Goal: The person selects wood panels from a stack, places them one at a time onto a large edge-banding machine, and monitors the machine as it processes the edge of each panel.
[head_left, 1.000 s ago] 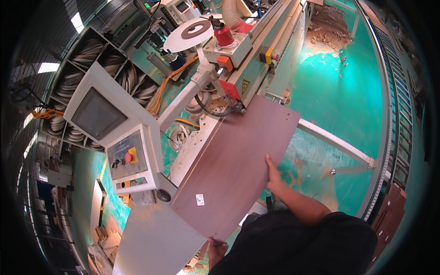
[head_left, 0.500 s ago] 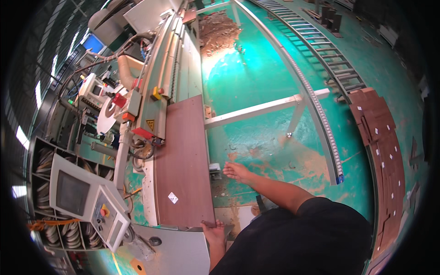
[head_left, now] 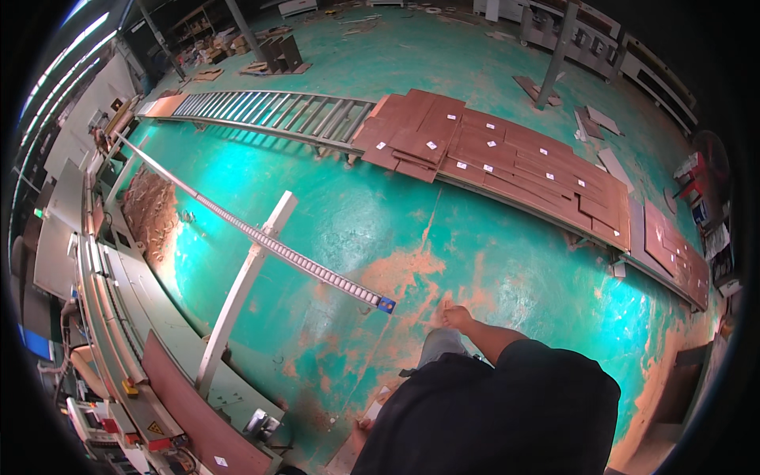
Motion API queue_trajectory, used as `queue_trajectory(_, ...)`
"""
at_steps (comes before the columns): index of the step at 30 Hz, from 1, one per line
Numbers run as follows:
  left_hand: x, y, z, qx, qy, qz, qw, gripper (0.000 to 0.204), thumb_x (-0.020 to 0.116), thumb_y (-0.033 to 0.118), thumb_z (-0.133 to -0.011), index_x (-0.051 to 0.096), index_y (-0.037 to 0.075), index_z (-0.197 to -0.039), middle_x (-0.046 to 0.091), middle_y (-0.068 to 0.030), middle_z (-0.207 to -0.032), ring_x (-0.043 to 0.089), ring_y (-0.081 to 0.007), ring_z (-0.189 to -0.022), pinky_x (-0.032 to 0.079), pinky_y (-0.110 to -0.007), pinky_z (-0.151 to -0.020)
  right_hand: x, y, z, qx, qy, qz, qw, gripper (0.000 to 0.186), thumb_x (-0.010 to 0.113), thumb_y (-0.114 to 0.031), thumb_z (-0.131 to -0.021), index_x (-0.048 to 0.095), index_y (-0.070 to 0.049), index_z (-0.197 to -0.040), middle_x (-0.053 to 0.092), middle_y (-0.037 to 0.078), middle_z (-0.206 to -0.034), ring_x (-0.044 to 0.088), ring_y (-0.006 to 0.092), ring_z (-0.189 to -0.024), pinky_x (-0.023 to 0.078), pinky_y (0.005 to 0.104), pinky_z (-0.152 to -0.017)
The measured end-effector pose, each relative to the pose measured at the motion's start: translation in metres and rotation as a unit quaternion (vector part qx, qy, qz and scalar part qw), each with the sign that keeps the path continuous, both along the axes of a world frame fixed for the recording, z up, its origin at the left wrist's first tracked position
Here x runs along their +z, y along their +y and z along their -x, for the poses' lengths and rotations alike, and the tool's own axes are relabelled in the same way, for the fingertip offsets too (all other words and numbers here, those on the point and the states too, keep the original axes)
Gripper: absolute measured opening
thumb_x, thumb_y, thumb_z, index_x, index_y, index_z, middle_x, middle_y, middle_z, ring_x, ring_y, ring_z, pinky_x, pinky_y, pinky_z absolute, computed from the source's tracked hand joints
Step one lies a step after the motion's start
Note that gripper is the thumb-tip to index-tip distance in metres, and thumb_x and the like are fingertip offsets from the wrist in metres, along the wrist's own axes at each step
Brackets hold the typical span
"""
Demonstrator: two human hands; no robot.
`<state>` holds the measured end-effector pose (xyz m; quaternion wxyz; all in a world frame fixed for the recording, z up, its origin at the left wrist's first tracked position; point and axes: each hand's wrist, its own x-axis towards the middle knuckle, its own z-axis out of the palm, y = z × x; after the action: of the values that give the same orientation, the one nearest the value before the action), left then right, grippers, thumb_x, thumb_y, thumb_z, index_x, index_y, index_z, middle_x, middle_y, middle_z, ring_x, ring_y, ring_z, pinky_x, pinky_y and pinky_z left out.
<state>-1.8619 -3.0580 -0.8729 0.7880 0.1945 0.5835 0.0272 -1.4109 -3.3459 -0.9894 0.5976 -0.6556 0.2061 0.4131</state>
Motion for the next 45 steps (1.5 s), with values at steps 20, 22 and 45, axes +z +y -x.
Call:
queue_trajectory(20, 0.004, -0.098, -0.677, -0.341, -0.054, -0.126, 0.930, 0.036, 0.068, 0.037, -0.103, 0.062, 0.002, -0.110, 0.073, -0.0118, -0.093, 0.073, -0.0220, -0.083, 0.059, -0.035, -0.078, 0.034, -0.192, -0.390, -0.060, 0.045, 0.025, 0.997, 0.027, 0.072, -0.037, -0.099, 0.069, -0.011, -0.108, 0.075, 0.006, -0.100, 0.073, 0.0191, -0.092, 0.058, 0.0344, -0.080)
queue_trajectory(22, -0.028, -0.081, -0.728, -0.332, -0.054, -0.105, 0.936, 0.041, 0.069, 0.041, -0.101, 0.062, 0.003, -0.112, 0.074, -0.0128, -0.095, 0.074, -0.0238, -0.086, 0.060, -0.038, -0.082, 0.038, -0.170, -0.445, -0.030, 0.039, 0.026, 0.998, 0.030, 0.072, -0.039, -0.099, 0.069, -0.011, -0.111, 0.075, 0.006, -0.102, 0.073, 0.0196, -0.094, 0.058, 0.0353, -0.084)
queue_trajectory(45, -0.320, -0.003, -1.243, -0.291, 0.109, -0.039, 0.950, 0.130, 0.081, 0.079, -0.072, 0.023, 0.005, -0.162, 0.042, -0.0193, -0.150, 0.043, -0.0326, -0.139, 0.037, -0.057, -0.114, -0.187, 0.089, -1.092, 0.378, -0.284, 0.261, 0.842, 0.130, 0.083, -0.081, -0.063, 0.039, -0.005, -0.159, 0.041, 0.019, -0.159, 0.037, 0.0375, -0.149, 0.035, 0.0535, -0.120)
